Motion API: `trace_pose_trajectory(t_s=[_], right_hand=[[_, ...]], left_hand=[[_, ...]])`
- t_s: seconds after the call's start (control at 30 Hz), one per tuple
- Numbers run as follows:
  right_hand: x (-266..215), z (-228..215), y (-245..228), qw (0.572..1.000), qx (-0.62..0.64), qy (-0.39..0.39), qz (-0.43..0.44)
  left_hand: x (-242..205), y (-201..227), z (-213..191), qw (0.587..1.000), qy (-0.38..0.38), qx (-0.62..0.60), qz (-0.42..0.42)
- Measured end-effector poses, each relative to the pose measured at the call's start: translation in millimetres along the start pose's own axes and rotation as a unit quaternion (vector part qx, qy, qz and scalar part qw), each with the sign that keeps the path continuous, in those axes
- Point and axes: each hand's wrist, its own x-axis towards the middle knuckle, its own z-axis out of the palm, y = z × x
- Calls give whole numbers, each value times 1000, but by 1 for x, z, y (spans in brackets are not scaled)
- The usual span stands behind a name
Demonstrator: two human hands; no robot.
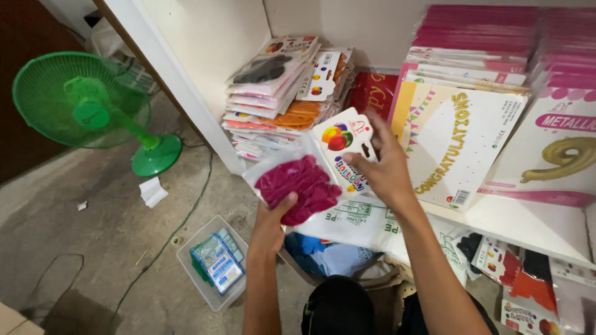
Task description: The person sits on the floor and organizes various party supplies, including packs of balloons and greeting cards, on a white shelf. They pick up items from the floor and a plastic bin, sort them, and place them neatly into stacks on the shelf.
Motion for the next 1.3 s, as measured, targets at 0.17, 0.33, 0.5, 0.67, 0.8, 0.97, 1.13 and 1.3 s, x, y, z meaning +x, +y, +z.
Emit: trace_pose_trajectory(t_s=[0.17,0.33,0.5,0.67,0.8,0.97,1.13,1.3], right_hand=[[0,-7,1,990,-17,-18,138],[2,-6,-16,986,40,-86,136],[5,-8,24,983,-30,-32,178],[6,-29,36,993,-15,-15,118],[10,-33,49,987,60,-120,85],[9,-19,35,978,116,-134,111],[8,-6,19,983,43,-56,172],[7,7,4,985,73,-43,151]], left_hand=[[4,25,23,988,29,152,21],[3,36,41,971,45,208,112],[1,36,27,955,60,272,103],[11,20,3,954,57,288,53],[13,24,-25,925,-130,298,196],[-2,28,-32,921,-92,355,129],[-13,30,-21,964,25,265,15],[-13,33,-7,985,69,160,19]])
